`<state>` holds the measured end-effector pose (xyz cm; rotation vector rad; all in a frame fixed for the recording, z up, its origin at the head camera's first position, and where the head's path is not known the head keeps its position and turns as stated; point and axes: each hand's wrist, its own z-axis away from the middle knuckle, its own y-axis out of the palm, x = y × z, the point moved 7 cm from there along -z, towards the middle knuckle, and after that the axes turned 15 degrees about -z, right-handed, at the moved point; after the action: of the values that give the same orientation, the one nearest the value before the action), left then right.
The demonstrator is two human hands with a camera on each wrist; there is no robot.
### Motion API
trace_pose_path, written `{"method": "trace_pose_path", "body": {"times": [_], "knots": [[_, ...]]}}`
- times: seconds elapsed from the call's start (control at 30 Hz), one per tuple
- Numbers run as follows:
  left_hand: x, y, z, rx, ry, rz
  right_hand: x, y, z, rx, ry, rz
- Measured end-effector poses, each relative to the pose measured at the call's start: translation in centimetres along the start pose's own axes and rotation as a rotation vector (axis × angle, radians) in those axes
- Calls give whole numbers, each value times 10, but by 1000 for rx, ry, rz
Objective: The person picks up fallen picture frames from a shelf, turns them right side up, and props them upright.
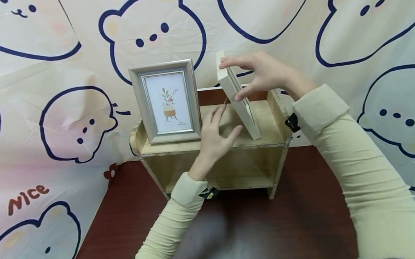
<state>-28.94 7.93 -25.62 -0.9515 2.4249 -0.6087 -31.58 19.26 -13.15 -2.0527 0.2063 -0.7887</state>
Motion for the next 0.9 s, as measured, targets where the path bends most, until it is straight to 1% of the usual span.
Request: {"method": "trace_pose_path", "body": {"times": [0.1, 0.17, 0.37, 0.57, 0.77, 0.83, 0.9], "knots": [[-6, 3, -2, -42, 0, 10, -3, 3, 2, 46, 30, -20], [-9, 5, -4, -58, -11, 23, -3, 4, 3, 57, 32, -21], [-8, 10, -7, -54, -81, 81, -2, 4, 2, 41, 17, 0], [-8, 11, -10, -23, -104, 132, -4, 2, 4, 11, 23, 58], [-6, 8, -17, 3, -63, 147, -5, 1, 2, -35, 30, 157], [-3, 9, -20, 28, -57, 173, -5, 1, 0, -54, 28, 180], [1, 11, -23, 67, -63, 193, -5, 2, -1, -75, 21, 193]]}}
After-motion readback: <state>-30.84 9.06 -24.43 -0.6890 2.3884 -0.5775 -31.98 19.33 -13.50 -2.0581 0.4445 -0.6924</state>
